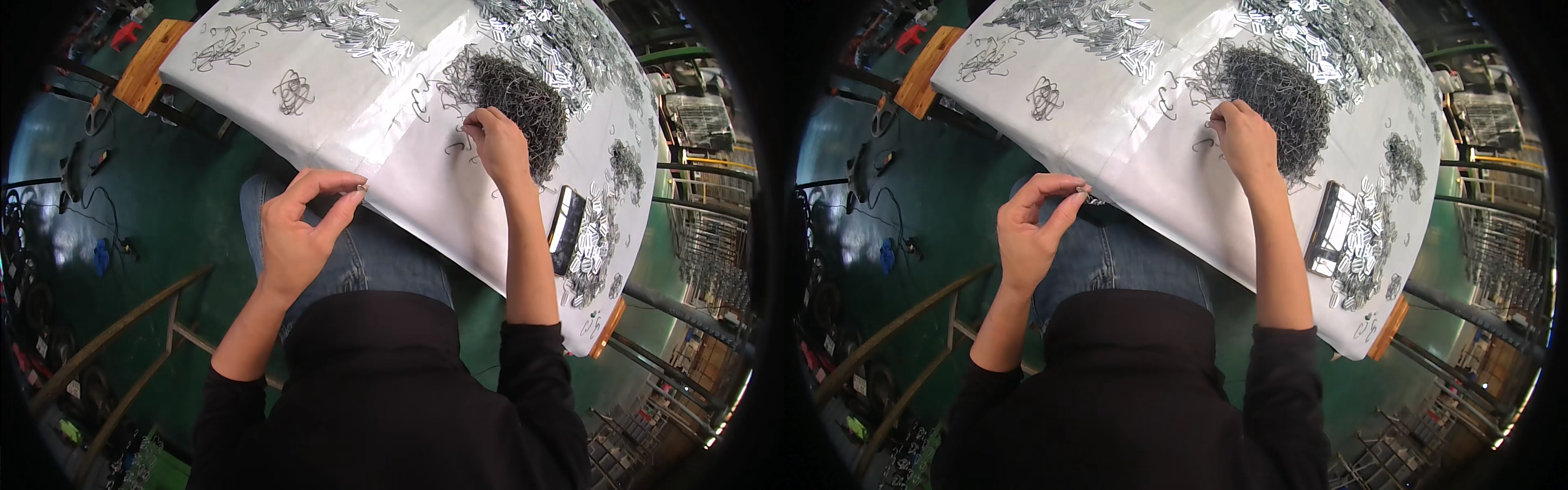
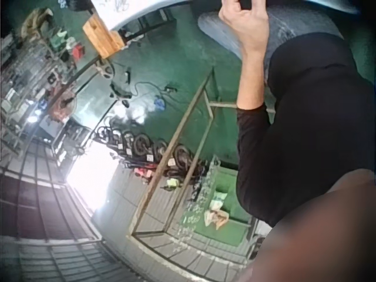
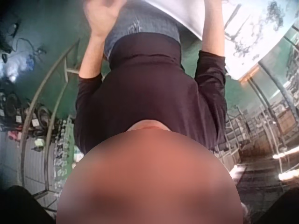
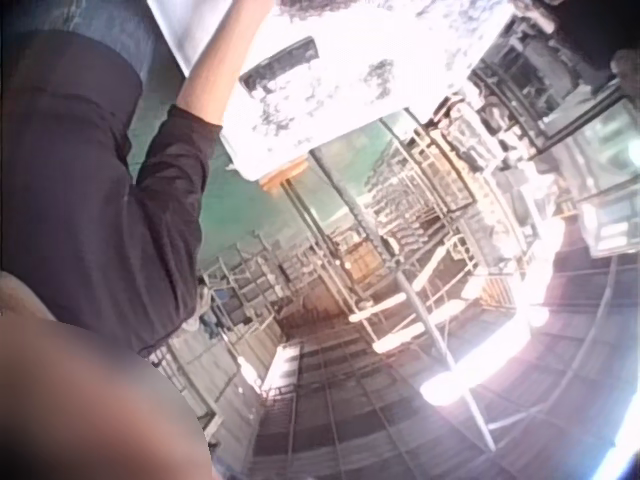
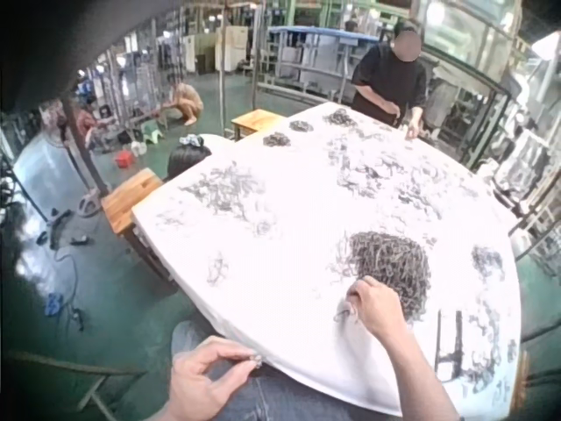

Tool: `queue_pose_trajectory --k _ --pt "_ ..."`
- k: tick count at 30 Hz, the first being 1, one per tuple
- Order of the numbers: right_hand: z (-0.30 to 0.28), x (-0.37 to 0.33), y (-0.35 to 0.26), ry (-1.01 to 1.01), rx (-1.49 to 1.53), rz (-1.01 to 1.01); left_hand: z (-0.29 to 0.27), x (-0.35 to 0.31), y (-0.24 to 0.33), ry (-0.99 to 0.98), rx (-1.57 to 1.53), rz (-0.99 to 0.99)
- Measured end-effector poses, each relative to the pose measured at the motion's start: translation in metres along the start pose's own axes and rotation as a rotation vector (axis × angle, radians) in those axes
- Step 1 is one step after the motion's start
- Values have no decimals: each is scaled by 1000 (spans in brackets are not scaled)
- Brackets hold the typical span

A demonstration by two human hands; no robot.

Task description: The person picks small metal hooks and fasteners from a table, links them by hand into short chains, and hangs the chains on a nearby metal rack. The person repeats this process multiple times, handling each piece individually.

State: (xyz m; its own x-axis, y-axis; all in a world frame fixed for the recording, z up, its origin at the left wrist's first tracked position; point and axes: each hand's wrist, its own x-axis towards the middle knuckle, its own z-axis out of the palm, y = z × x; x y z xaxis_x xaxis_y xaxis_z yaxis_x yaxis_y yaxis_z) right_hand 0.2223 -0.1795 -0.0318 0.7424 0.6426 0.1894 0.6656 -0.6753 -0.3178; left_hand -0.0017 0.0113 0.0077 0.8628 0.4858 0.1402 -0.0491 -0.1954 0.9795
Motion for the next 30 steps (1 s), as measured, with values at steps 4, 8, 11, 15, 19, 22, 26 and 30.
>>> queue_pose_trajectory --k 4,8,11,15,19,22,26,30 --pt "6 19 11 -299 -250 -10 1 -1 -1 17 6 11" --pt "3 19 4 -397 -276 3 1 -2 -2 30 18 13" --pt "0 12 6 -359 -115 71 -1 -3 -4 29 50 25" --pt "-3 10 1 -396 388 342 -3 -3 -5 37 72 47" --pt "-11 1 -33 -356 881 457 -1 -5 -4 49 72 44" --pt "-18 -25 -78 -323 1273 443 1 -7 -4 52 68 46" --pt "-19 -51 -133 -273 1571 421 3 -9 -3 76 63 49" --pt "-18 -55 -155 -199 1541 436 3 -10 -1 91 87 60"
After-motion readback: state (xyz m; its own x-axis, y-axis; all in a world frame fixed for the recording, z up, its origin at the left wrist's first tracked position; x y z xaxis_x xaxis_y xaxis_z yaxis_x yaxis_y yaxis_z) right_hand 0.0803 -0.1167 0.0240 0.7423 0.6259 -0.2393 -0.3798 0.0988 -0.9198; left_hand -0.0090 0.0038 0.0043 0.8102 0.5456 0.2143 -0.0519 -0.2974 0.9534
